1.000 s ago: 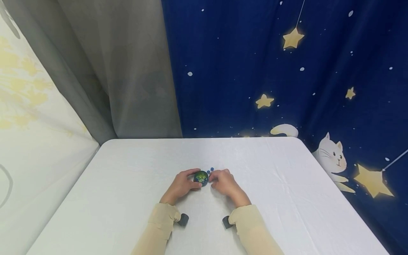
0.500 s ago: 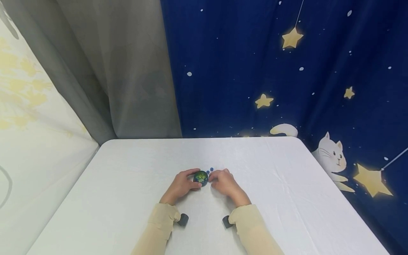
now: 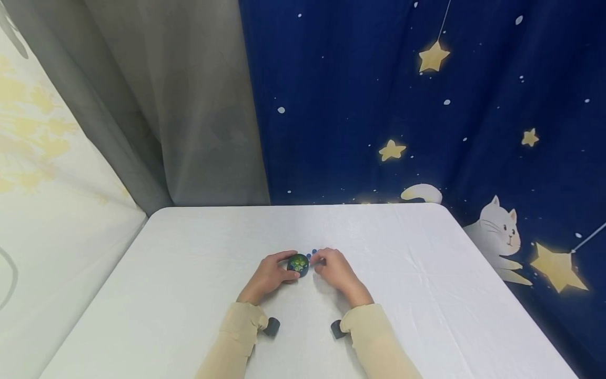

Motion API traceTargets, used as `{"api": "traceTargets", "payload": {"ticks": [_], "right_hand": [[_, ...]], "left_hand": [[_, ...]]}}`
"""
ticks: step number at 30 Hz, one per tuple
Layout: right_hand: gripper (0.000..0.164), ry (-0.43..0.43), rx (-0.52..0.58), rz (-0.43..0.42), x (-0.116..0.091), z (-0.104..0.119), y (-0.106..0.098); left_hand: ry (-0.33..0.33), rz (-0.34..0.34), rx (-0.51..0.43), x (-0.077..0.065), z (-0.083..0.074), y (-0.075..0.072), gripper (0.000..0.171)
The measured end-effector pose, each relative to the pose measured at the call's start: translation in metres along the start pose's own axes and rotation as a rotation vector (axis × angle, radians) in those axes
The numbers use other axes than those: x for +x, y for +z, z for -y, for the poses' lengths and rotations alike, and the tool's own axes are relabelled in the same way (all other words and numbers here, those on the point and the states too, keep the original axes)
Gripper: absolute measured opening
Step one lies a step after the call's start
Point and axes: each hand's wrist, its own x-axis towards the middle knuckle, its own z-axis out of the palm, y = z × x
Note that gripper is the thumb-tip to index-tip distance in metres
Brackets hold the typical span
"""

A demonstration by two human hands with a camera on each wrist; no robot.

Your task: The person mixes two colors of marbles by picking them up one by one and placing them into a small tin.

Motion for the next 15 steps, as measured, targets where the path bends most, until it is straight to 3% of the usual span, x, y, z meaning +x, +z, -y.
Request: {"api": "traceTargets", "payload": {"ticks": [15], "right_hand": [[0.024, 0.014, 0.045, -0.024, 0.0005, 0.0, -0.0012]], "left_hand": [[-0.011, -0.003, 0.023, 0.0005, -0.0014, 0.0007, 0.062]]}}
